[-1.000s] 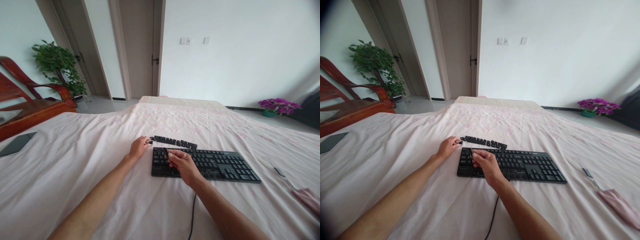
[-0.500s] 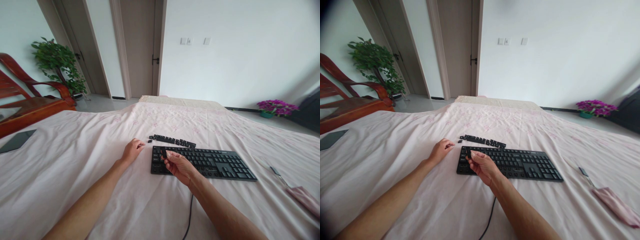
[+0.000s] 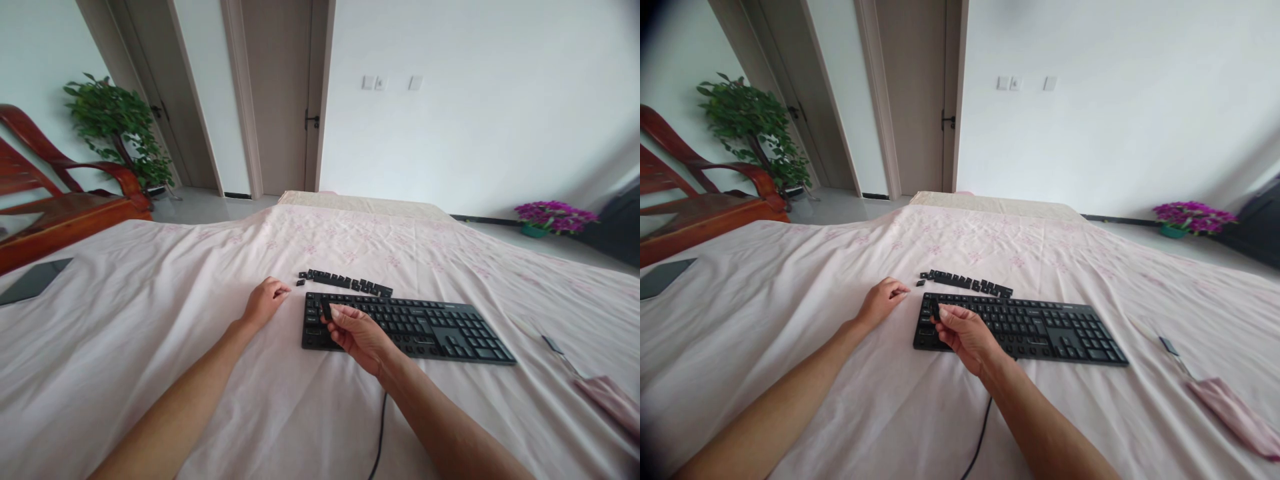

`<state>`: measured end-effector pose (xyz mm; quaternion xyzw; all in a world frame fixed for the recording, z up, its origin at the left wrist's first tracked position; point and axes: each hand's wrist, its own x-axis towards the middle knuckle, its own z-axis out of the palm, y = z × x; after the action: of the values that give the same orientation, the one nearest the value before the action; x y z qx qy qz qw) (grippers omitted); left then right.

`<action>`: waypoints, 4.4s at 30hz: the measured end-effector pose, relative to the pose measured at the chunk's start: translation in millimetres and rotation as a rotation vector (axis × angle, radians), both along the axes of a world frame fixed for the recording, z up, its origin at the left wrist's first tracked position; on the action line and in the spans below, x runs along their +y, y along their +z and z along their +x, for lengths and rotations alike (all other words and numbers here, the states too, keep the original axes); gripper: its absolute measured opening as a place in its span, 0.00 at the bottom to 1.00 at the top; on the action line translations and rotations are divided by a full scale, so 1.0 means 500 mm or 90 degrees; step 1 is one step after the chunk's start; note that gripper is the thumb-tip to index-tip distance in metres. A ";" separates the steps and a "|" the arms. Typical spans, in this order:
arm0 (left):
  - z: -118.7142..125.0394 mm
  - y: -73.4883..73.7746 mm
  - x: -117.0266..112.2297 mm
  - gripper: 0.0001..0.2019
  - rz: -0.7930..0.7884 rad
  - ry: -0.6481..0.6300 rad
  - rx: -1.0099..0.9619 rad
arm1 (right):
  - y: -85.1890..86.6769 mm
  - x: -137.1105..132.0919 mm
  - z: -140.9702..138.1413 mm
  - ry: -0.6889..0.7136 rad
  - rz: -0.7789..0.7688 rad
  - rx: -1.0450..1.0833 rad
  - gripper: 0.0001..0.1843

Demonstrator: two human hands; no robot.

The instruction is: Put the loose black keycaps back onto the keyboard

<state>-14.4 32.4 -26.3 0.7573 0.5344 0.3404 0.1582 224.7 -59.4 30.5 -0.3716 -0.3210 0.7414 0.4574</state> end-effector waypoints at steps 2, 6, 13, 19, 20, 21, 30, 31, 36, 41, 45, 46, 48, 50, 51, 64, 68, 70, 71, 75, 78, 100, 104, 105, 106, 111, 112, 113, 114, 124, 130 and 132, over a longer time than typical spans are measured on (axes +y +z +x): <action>-0.001 -0.002 0.000 0.08 0.002 0.001 0.001 | -0.001 -0.001 -0.002 -0.024 -0.005 -0.023 0.16; -0.001 -0.004 -0.001 0.08 -0.004 0.001 0.000 | -0.010 0.000 -0.006 -0.063 0.080 -0.185 0.17; 0.000 0.000 -0.003 0.07 0.006 -0.002 -0.006 | -0.030 -0.008 -0.006 -0.081 0.503 -0.636 0.08; 0.002 0.003 -0.005 0.07 0.006 -0.002 -0.001 | -0.032 -0.023 -0.014 -0.028 0.730 -0.873 0.09; 0.002 0.003 -0.006 0.07 0.007 -0.002 0.002 | -0.032 -0.024 -0.015 -0.021 0.752 -0.899 0.08; 0.002 0.004 -0.006 0.07 0.008 -0.002 0.003 | -0.033 -0.024 -0.016 -0.014 0.771 -0.921 0.08; 0.000 0.002 -0.005 0.07 0.006 0.007 0.012 | -0.033 -0.019 -0.023 0.011 0.853 -1.022 0.09; 0.000 0.002 -0.005 0.07 0.004 0.008 0.013 | -0.033 -0.018 -0.023 0.013 0.854 -1.027 0.10; 0.001 0.003 -0.007 0.07 0.005 0.007 0.015 | -0.034 -0.017 -0.024 0.032 0.865 -1.048 0.10; 0.003 0.005 -0.008 0.08 0.007 0.004 0.014 | -0.024 -0.021 -0.027 0.063 0.883 -1.077 0.08; 0.003 0.005 -0.007 0.08 0.006 0.006 0.019 | -0.017 -0.027 -0.031 0.069 0.889 -1.106 0.06; 0.002 0.005 -0.007 0.08 0.007 0.007 0.020 | -0.017 -0.029 -0.032 0.071 0.892 -1.109 0.06; 0.002 0.005 -0.007 0.08 0.011 0.006 0.020 | -0.017 -0.030 -0.034 0.078 0.896 -1.116 0.06; 0.002 0.005 -0.008 0.08 0.015 0.006 0.021 | -0.017 -0.030 -0.037 0.086 0.895 -1.125 0.06; 0.002 0.006 -0.008 0.08 0.014 0.007 0.024 | -0.018 -0.031 -0.039 0.089 0.891 -1.130 0.06; 0.004 0.009 -0.011 0.09 0.014 0.001 0.032 | -0.016 -0.043 -0.045 0.105 0.845 -1.134 0.12; 0.005 0.007 -0.010 0.08 0.013 0.003 0.031 | -0.017 -0.041 -0.060 0.130 0.880 -1.181 0.09; 0.005 0.006 -0.011 0.08 0.014 0.008 0.032 | -0.015 -0.042 -0.062 0.135 0.888 -1.187 0.09; 0.005 0.005 -0.011 0.08 0.015 0.007 0.032 | -0.014 -0.043 -0.059 0.133 0.884 -1.182 0.09; 0.008 0.011 -0.015 0.09 0.013 0.003 0.026 | -0.008 -0.044 -0.031 0.082 0.814 -1.092 0.16; 0.015 0.024 -0.026 0.09 0.007 0.017 0.006 | -0.009 -0.040 -0.008 0.022 0.756 -1.008 0.23; 0.060 0.040 -0.207 0.14 0.288 -0.198 0.228 | -0.011 -0.047 -0.013 0.071 0.830 -1.095 0.11; 0.063 0.039 -0.206 0.14 0.312 -0.197 0.264 | -0.011 -0.049 -0.022 0.090 0.825 -1.101 0.09; 0.066 0.038 -0.206 0.13 0.320 -0.200 0.273 | -0.011 -0.049 -0.023 0.092 0.823 -1.104 0.09; 0.068 0.036 -0.205 0.13 0.328 -0.202 0.281 | -0.012 -0.050 -0.024 0.092 0.820 -1.106 0.09; 0.072 0.037 -0.207 0.11 0.352 -0.193 0.293 | -0.009 -0.045 -0.014 0.077 0.788 -1.058 0.11; 0.071 0.039 -0.210 0.11 0.354 -0.188 0.293 | -0.008 -0.042 -0.010 0.061 0.773 -1.031 0.13; 0.070 0.040 -0.212 0.12 0.354 -0.185 0.293 | -0.008 -0.039 -0.006 0.037 0.754 -1.002 0.16; 0.069 0.042 -0.215 0.12 0.353 -0.184 0.294 | -0.007 -0.035 -0.003 0.009 0.735 -0.975 0.18; 0.069 0.042 -0.219 0.14 0.354 -0.191 0.291 | -0.015 -0.022 -0.005 -0.078 0.728 -0.980 0.21; 0.070 0.047 -0.221 0.14 0.360 -0.200 0.286 | -0.024 -0.037 -0.002 -0.028 0.774 -1.023 0.15; 0.071 0.047 -0.221 0.14 0.359 -0.202 0.280 | -0.023 -0.041 -0.004 -0.011 0.786 -1.047 0.12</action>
<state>21.1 -78.3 -3.0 0.8991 0.3175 0.2746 -0.1241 222.7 -79.7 19.2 -0.4670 -0.8573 -0.0399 0.2129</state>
